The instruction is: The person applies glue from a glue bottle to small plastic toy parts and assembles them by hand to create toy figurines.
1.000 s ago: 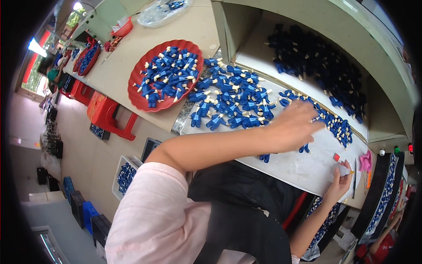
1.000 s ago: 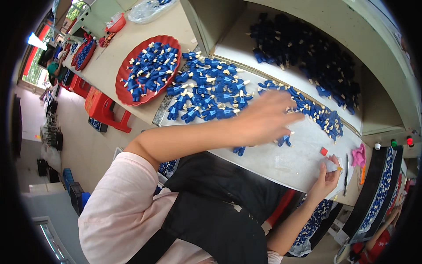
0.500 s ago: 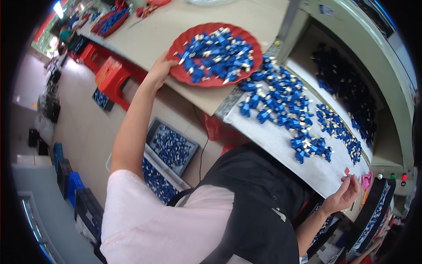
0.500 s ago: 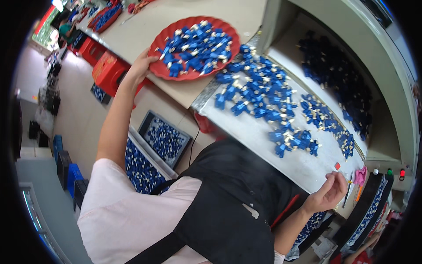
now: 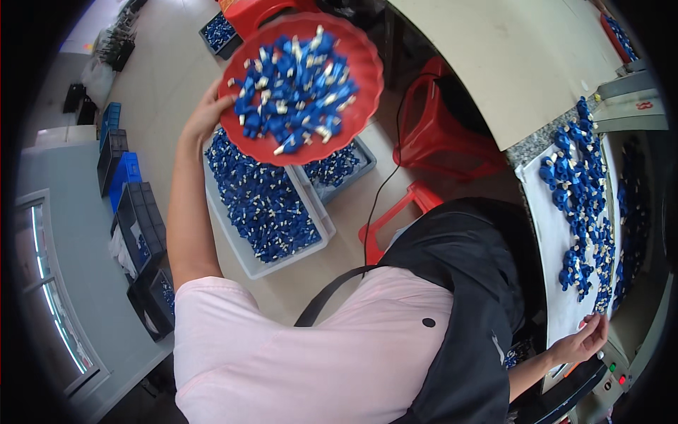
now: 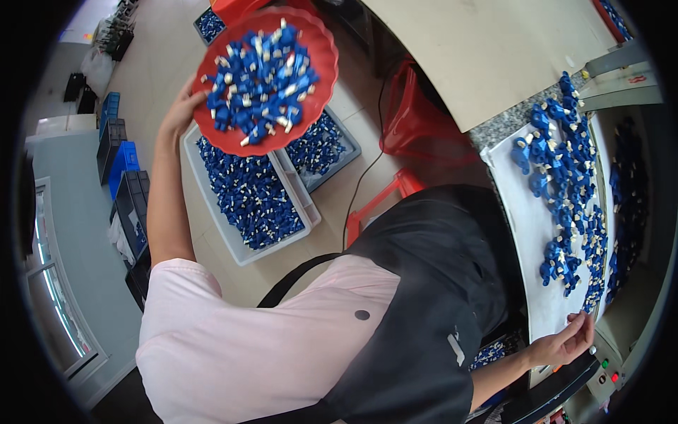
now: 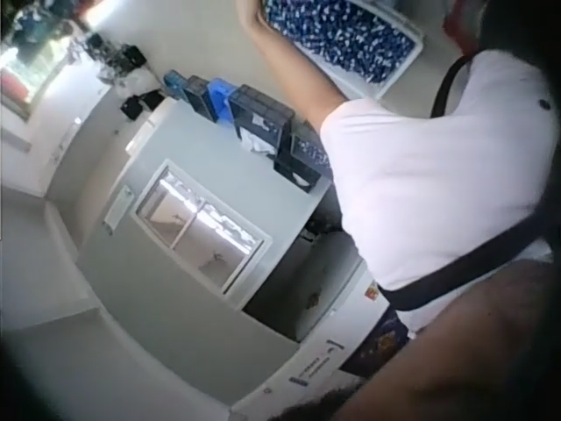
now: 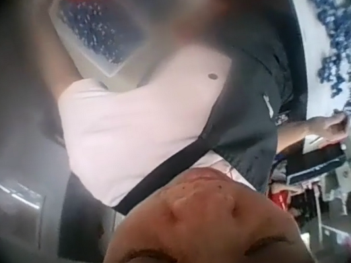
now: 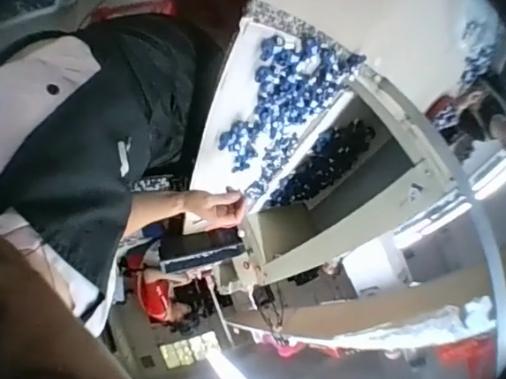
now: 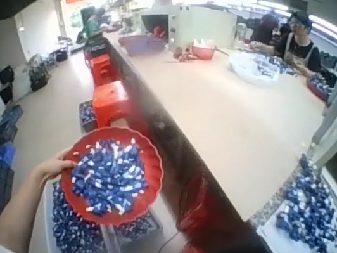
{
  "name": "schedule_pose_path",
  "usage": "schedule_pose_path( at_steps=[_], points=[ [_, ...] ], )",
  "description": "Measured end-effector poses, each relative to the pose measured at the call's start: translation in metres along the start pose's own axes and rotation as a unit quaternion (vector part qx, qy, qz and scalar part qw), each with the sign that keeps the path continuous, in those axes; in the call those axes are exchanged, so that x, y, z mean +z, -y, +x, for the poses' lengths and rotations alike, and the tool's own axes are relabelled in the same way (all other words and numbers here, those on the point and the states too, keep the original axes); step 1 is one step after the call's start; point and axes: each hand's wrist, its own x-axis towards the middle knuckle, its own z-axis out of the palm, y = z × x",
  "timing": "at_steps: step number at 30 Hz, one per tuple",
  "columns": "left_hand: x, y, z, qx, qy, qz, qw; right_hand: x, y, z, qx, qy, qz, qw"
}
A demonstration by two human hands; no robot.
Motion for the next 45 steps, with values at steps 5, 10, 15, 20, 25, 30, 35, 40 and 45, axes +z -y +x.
schedule_pose_path(
  at_steps=[5, 10, 15, 20, 25, 30, 35, 40, 45],
  points=[
    [-0.017, 0.172, 0.024, -0.024, -0.030, 0.129, 0.991, -0.002, 0.018, 0.010, -0.050, 0.024, -0.021, 0.998],
    [0.029, 0.267, 0.051, -0.114, -0.074, 0.472, 0.871, -0.014, 0.034, 0.012, -0.034, 0.039, -0.112, 0.992],
    [0.080, 0.279, 0.092, -0.115, -0.151, 0.581, 0.791, -0.011, 0.043, 0.004, -0.030, 0.044, -0.119, 0.992],
    [0.102, 0.234, 0.145, -0.005, -0.168, 0.671, 0.722, -0.007, 0.070, -0.005, -0.036, 0.027, -0.162, 0.986],
    [0.033, 0.158, 0.146, 0.026, -0.047, 0.594, 0.803, 0.036, 0.070, 0.009, 0.056, 0.153, -0.104, 0.981],
    [0.030, 0.045, 0.057, -0.110, 0.113, 0.196, 0.968, 0.100, 0.087, 0.076, -0.065, 0.289, -0.066, 0.953],
    [0.148, 0.028, -0.020, -0.054, 0.183, 0.017, 0.981, 0.211, 0.055, 0.117, -0.170, 0.301, -0.096, 0.934],
    [0.240, -0.002, -0.060, -0.068, 0.208, -0.138, 0.966, 0.249, 0.045, 0.122, -0.067, 0.332, -0.214, 0.916],
    [0.273, -0.033, -0.081, -0.086, 0.301, -0.135, 0.940, 0.223, 0.049, 0.098, -0.110, 0.372, -0.162, 0.907]
  ],
)
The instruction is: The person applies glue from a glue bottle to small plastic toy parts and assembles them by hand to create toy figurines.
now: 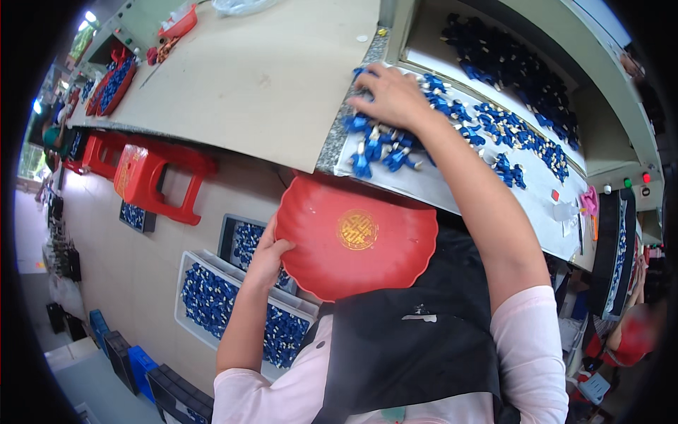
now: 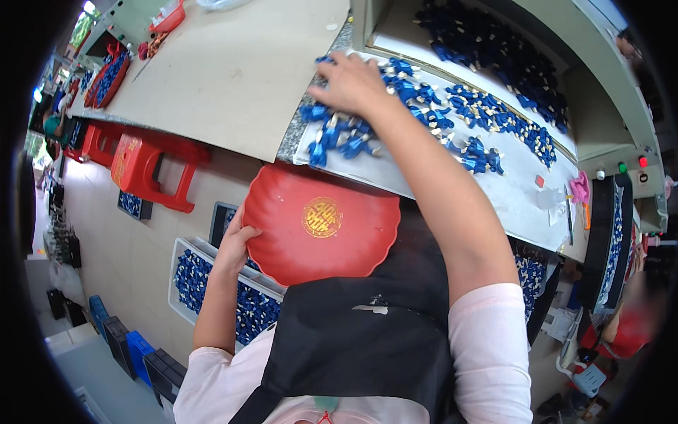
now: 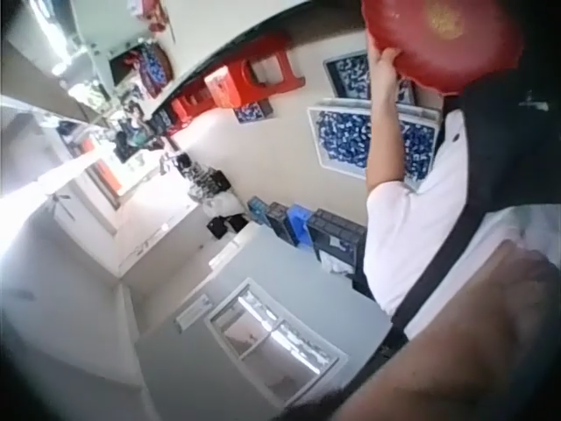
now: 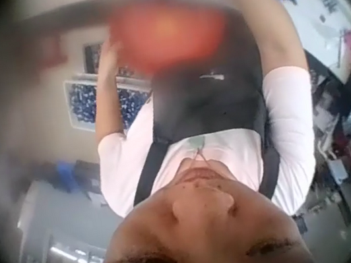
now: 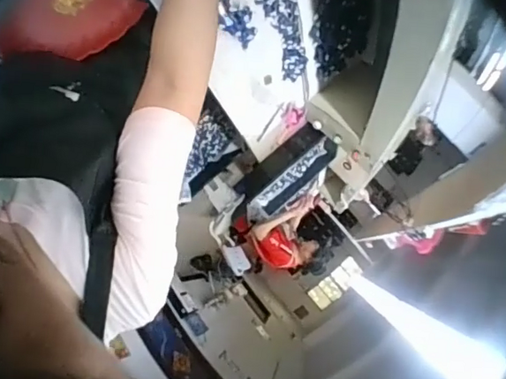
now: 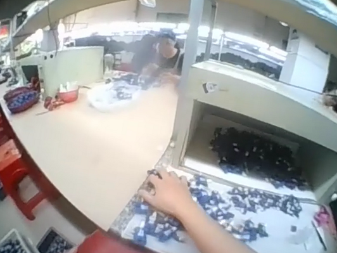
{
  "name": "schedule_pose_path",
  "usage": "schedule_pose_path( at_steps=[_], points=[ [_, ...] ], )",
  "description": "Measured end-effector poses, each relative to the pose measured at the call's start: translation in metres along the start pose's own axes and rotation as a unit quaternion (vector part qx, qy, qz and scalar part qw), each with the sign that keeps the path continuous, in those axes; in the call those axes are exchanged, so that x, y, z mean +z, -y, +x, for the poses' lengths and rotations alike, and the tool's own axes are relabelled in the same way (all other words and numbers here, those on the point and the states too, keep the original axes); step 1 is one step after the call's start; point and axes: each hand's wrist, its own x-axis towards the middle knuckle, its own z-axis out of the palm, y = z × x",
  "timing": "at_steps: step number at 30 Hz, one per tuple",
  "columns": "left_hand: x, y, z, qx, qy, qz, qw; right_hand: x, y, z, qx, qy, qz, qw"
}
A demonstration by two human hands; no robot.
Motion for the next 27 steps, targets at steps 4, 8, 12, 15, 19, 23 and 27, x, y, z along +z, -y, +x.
schedule_pose_path(
  at_steps=[4, 8, 12, 15, 19, 23, 27],
  points=[
    [0.012, 0.000, 0.003, 0.002, 0.019, 0.001, 1.000, 0.000, 0.026, -0.046, -0.132, -0.021, 0.056, 0.989],
    [0.018, 0.001, 0.000, 0.014, 0.030, -0.010, 0.999, -0.004, 0.051, -0.099, -0.250, -0.024, 0.098, 0.963],
    [0.016, 0.006, -0.001, 0.011, 0.020, -0.007, 1.000, -0.020, 0.063, -0.126, -0.302, -0.034, 0.159, 0.940],
    [0.010, 0.009, -0.007, 0.007, 0.015, -0.009, 1.000, -0.036, 0.024, -0.085, -0.128, -0.119, 0.201, 0.964],
    [0.020, 0.003, -0.004, 0.000, 0.021, 0.011, 1.000, -0.019, -0.055, -0.044, 0.159, -0.110, -0.011, 0.981],
    [0.023, 0.003, -0.001, 0.010, 0.019, 0.008, 1.000, -0.007, -0.043, -0.043, 0.196, -0.068, -0.023, 0.978],
    [0.026, 0.006, 0.000, -0.001, 0.019, 0.005, 1.000, -0.013, -0.005, -0.064, -0.017, 0.037, 0.073, 0.997]
  ],
)
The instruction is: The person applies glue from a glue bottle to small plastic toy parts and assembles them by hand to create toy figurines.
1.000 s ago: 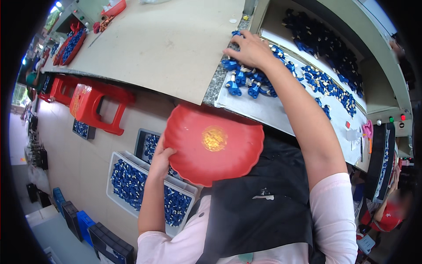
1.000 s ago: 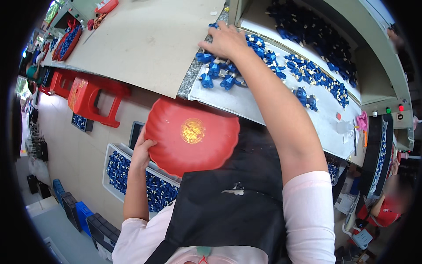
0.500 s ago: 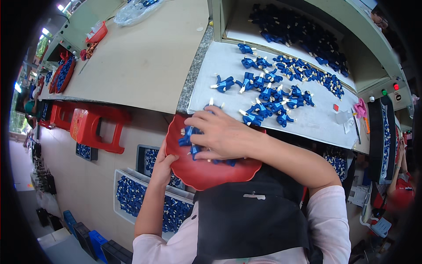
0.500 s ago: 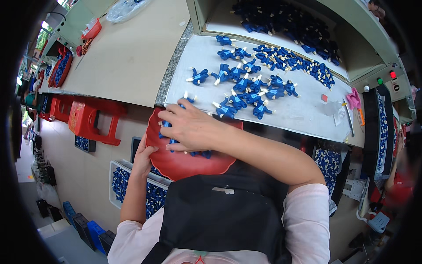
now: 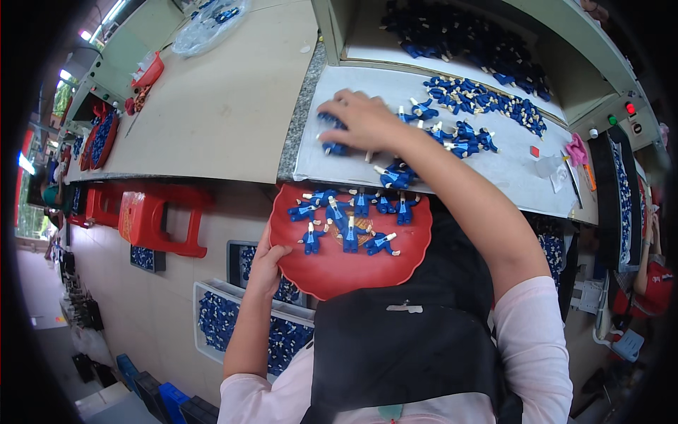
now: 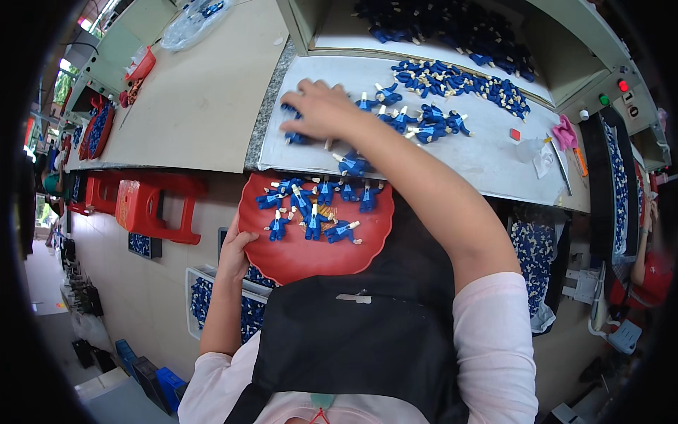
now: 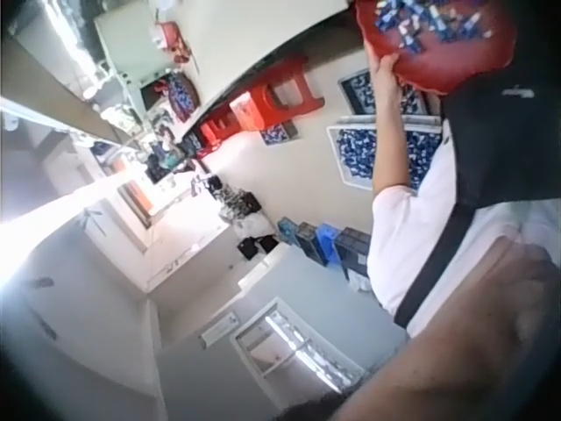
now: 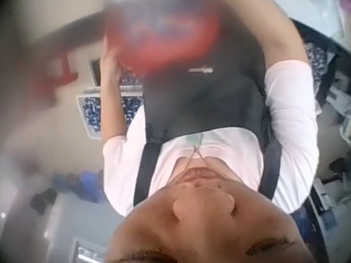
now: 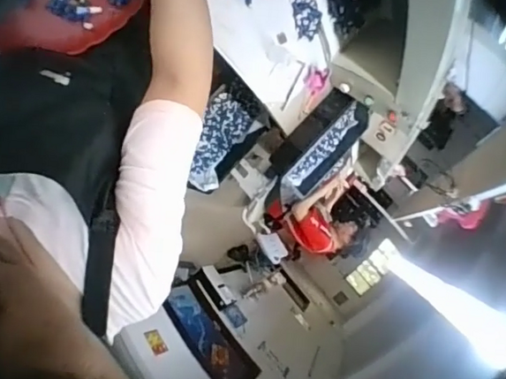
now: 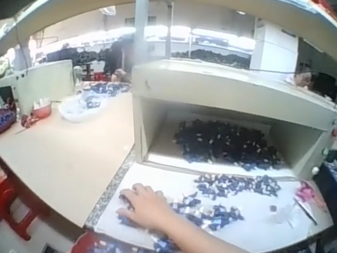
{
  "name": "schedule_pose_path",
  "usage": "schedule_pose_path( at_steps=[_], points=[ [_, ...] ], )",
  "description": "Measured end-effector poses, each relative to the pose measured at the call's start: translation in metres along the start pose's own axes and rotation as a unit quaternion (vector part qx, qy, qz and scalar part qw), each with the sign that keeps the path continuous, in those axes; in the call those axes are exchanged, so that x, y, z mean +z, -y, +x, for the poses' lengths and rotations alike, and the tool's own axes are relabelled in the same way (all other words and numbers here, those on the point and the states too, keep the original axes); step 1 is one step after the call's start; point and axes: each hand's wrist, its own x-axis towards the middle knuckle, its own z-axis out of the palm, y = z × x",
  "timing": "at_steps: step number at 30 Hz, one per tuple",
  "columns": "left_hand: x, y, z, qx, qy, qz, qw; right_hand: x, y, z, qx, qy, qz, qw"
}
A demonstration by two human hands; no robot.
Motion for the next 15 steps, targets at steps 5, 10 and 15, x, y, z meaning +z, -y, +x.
schedule_pose_path(
  at_steps=[5, 10, 15],
  points=[
    [0.002, 0.000, -0.005, -0.001, 0.016, -0.028, 0.999, 0.016, 0.046, -0.058, -0.157, -0.017, 0.056, 0.986],
    [0.002, 0.012, -0.003, -0.014, 0.028, -0.035, 0.999, -0.005, 0.063, -0.105, -0.191, -0.079, 0.098, 0.974],
    [0.022, 0.012, -0.009, -0.033, 0.027, -0.034, 0.999, -0.027, -0.025, -0.085, 0.122, -0.188, -0.096, 0.970]
  ],
)
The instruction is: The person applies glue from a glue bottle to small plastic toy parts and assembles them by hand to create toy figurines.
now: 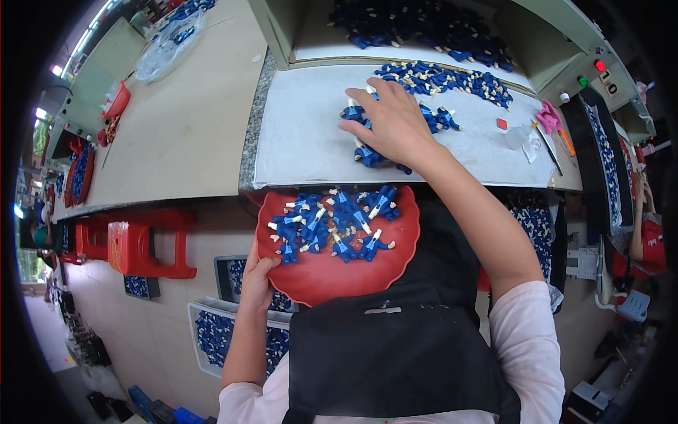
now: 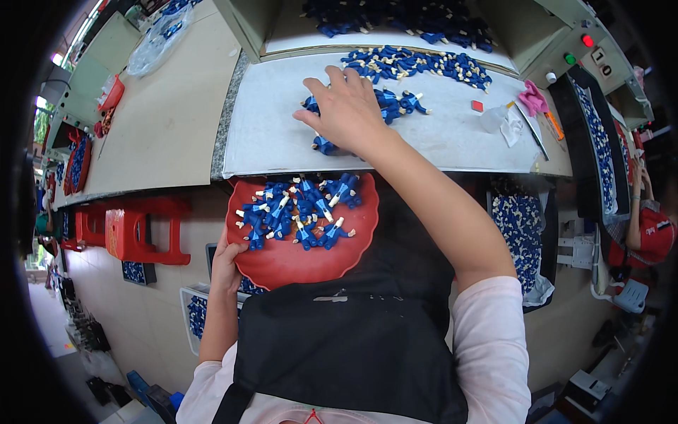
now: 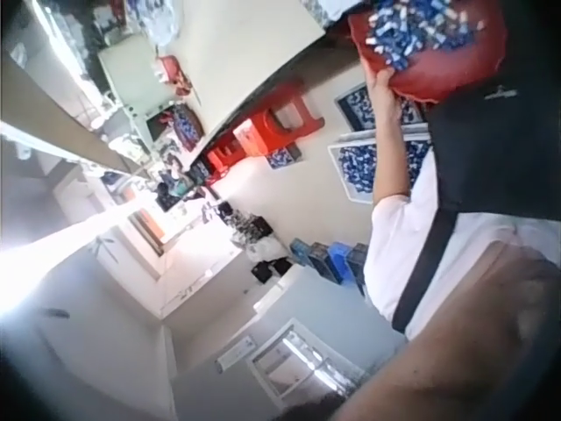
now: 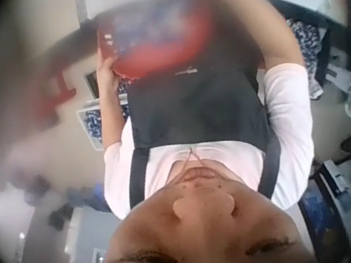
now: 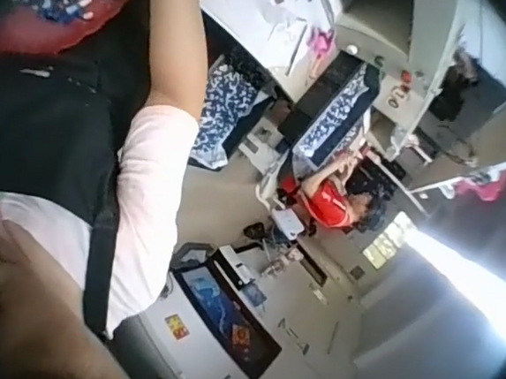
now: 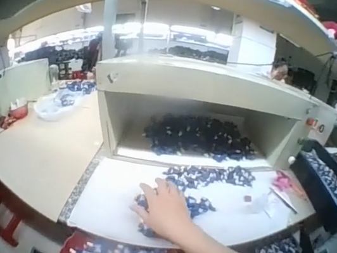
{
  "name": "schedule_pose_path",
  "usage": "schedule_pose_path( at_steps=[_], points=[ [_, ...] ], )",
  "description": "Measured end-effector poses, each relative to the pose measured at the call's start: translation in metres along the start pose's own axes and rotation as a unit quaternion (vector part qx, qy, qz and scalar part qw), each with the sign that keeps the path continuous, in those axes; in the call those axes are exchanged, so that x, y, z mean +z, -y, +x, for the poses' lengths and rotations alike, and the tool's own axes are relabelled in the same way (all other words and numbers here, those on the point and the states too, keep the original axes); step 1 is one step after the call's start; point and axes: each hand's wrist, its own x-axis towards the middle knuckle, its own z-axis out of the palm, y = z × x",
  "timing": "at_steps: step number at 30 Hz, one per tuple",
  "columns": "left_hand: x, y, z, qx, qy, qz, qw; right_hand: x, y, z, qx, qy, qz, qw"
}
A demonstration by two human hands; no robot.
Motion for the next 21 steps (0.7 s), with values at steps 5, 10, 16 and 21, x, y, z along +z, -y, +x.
schedule_pose_path(
  at_steps=[5, 10, 16, 21],
  points=[
    [0.017, 0.002, 0.004, -0.002, 0.003, 0.006, 1.000, 0.017, 0.009, -0.010, 0.043, 0.084, 0.021, 0.995],
    [0.026, 0.003, 0.005, -0.013, 0.012, 0.008, 1.000, 0.010, 0.042, -0.059, -0.090, 0.060, 0.081, 0.991],
    [0.030, 0.001, 0.002, -0.012, 0.023, 0.011, 1.000, -0.016, 0.065, -0.103, -0.185, 0.106, 0.157, 0.964],
    [0.026, 0.002, -0.003, -0.015, 0.005, 0.015, 1.000, -0.042, -0.023, -0.060, 0.006, -0.070, 0.105, 0.992]
  ],
)
